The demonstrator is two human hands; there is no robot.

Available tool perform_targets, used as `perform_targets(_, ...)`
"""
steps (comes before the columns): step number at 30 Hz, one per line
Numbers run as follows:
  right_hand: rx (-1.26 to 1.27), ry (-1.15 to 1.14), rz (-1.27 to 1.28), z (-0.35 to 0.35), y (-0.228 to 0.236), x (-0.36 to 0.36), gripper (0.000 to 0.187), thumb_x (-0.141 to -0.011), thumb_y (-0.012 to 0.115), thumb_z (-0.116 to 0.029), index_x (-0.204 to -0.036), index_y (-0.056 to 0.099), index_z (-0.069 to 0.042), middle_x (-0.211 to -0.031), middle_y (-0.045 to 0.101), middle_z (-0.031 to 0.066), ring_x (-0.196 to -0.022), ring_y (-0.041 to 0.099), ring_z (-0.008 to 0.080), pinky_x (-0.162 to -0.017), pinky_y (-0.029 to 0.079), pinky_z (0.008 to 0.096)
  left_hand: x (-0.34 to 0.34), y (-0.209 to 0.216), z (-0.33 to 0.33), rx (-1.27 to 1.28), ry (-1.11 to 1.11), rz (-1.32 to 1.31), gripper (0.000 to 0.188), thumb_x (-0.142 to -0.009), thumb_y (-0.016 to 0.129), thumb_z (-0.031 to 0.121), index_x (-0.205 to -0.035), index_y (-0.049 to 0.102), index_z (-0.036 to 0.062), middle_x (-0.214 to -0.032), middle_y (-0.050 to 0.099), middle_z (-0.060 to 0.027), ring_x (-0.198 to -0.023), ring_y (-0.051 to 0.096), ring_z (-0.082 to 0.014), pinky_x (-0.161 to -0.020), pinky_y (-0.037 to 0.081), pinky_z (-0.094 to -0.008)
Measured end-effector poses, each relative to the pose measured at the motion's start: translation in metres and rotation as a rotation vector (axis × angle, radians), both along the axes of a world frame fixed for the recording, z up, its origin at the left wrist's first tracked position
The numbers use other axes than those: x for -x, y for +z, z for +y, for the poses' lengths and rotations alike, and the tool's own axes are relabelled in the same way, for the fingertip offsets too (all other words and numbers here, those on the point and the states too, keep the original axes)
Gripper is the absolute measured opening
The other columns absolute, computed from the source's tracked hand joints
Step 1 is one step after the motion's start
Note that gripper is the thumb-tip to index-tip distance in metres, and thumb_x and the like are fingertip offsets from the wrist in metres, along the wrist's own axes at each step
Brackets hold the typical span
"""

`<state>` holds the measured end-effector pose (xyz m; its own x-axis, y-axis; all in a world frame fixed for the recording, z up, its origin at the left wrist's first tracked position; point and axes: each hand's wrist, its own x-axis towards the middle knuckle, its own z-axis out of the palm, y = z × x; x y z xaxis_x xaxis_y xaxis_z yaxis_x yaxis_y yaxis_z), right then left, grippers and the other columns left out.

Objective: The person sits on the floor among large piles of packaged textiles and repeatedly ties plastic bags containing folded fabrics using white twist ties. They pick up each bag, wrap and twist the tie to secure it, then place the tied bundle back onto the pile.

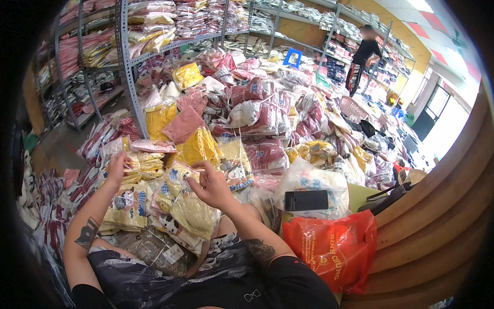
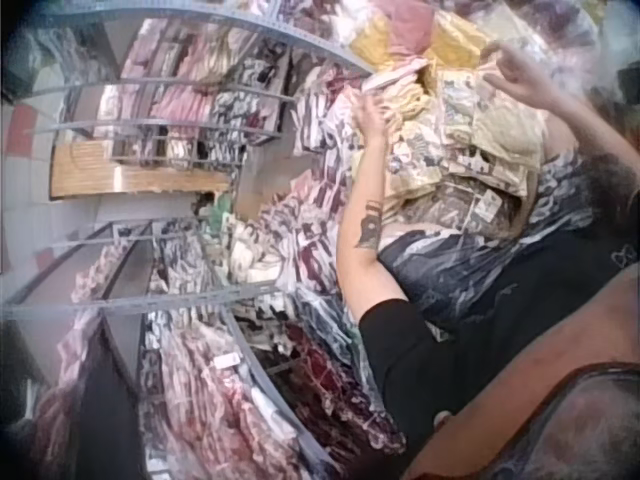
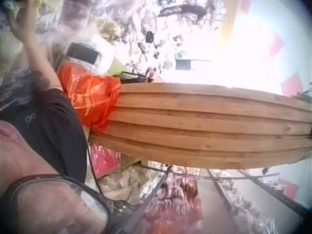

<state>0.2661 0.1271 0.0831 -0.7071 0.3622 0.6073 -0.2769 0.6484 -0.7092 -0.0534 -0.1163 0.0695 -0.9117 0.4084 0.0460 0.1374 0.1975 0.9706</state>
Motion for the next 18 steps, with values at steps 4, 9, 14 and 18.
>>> perform_targets(4,-0.105,-0.182,-0.129,0.026,-0.034,0.019,0.056,-0.098,0.075,-0.033,-0.138,0.054,-0.001,-0.092,0.060,0.0144,-0.084,0.063,0.0244,-0.076,0.050,0.0382,0.009,0.036,-0.021,-0.168,0.132,0.770,0.061,-0.094,0.080,0.013,-0.143,0.046,-0.0002,-0.134,0.055,-0.0141,-0.123,0.058,-0.0237,-0.104,0.051,-0.0381)
perform_targets(9,-0.255,-0.210,-0.754,0.056,-0.113,0.025,0.073,-0.102,0.063,-0.056,-0.146,0.054,0.001,-0.129,0.065,0.0345,-0.129,0.062,0.0451,-0.107,0.049,0.0505,-0.147,0.182,-0.026,-0.533,-0.438,1.158,0.067,-0.096,0.078,0.012,-0.151,0.041,-0.0005,-0.150,0.052,-0.0158,-0.129,0.058,-0.0262,-0.113,0.045,-0.0398)
perform_targets(14,-0.251,-0.157,-0.745,0.025,-0.057,0.013,0.064,-0.104,0.063,-0.049,-0.142,0.059,0.002,-0.129,0.067,0.0335,-0.123,0.064,0.0487,-0.104,0.051,0.0518,-0.235,0.166,-0.029,-0.603,-0.822,1.280,0.063,-0.096,0.078,0.011,-0.147,0.044,0.0002,-0.148,0.053,-0.0158,-0.128,0.058,-0.0262,-0.110,0.046,-0.0397)
perform_targets(18,-0.344,-0.110,-0.675,0.037,-0.086,0.031,0.063,-0.101,0.068,-0.043,-0.145,0.058,0.001,-0.135,0.066,0.0308,-0.127,0.063,0.0470,-0.108,0.050,0.0512,-0.230,0.125,-0.021,-0.559,-0.858,1.144,0.059,-0.095,0.077,0.011,-0.144,0.046,0.0008,-0.147,0.054,-0.0158,-0.128,0.059,-0.0263,-0.109,0.047,-0.0396)
